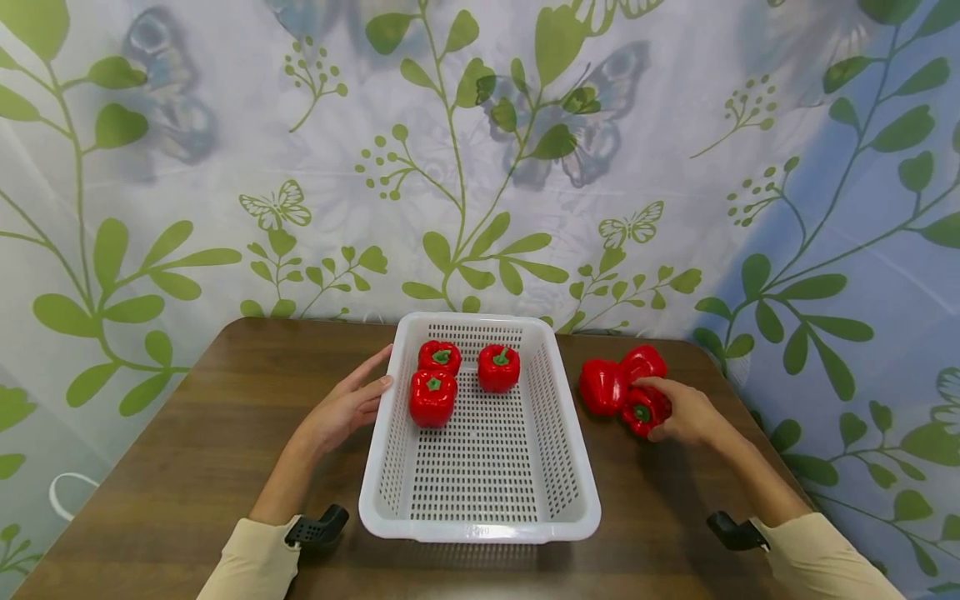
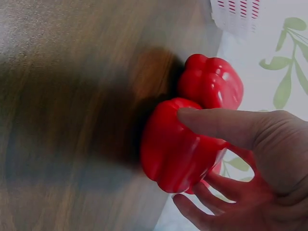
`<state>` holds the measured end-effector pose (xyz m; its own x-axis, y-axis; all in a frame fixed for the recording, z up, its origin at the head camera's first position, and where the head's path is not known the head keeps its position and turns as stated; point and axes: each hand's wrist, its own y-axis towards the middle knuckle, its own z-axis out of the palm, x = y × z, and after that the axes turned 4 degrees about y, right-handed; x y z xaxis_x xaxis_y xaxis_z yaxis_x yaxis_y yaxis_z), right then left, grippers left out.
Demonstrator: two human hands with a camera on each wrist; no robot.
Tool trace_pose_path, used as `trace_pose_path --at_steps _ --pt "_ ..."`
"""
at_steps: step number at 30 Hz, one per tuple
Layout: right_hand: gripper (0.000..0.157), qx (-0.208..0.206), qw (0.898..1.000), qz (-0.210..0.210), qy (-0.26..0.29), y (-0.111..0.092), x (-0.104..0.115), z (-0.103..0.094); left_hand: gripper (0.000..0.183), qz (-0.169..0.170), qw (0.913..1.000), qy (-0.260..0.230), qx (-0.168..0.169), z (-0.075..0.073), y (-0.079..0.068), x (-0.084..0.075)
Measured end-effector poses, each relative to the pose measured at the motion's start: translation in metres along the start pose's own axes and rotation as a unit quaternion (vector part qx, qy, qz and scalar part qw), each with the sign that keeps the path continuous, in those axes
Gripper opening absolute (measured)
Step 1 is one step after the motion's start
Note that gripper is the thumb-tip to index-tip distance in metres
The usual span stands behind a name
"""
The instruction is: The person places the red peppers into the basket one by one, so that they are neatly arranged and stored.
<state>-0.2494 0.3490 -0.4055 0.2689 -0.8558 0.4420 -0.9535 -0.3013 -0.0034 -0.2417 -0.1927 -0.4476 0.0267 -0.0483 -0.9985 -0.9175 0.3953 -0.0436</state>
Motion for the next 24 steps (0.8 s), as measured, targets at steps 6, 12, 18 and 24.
trace_pose_path --at_steps 6,12,18,24 --pt "0.078 -0.011 1.0 -0.003 -0.017 -0.0018 0.0 0.0028 0.065 -0.001 1.0 -0.007 0.0 0.0005 -0.0002 -0.0015" --pt "0.076 -0.021 0.999 -0.004 -0.039 -0.005 -0.0003 0.0025 0.065 -0.001 0.9999 -0.011 0.003 0.0003 0.0008 -0.0011" --pt "0.075 -0.031 0.998 -0.006 -0.051 -0.0063 0.0005 0.0003 0.065 0.0 0.9998 -0.018 0.003 -0.0003 0.0015 -0.0015" --pt "0.077 -0.024 0.999 0.005 -0.048 -0.0094 0.0016 -0.0021 0.065 -0.001 0.9998 -0.02 0.007 -0.0001 0.0008 -0.0024"
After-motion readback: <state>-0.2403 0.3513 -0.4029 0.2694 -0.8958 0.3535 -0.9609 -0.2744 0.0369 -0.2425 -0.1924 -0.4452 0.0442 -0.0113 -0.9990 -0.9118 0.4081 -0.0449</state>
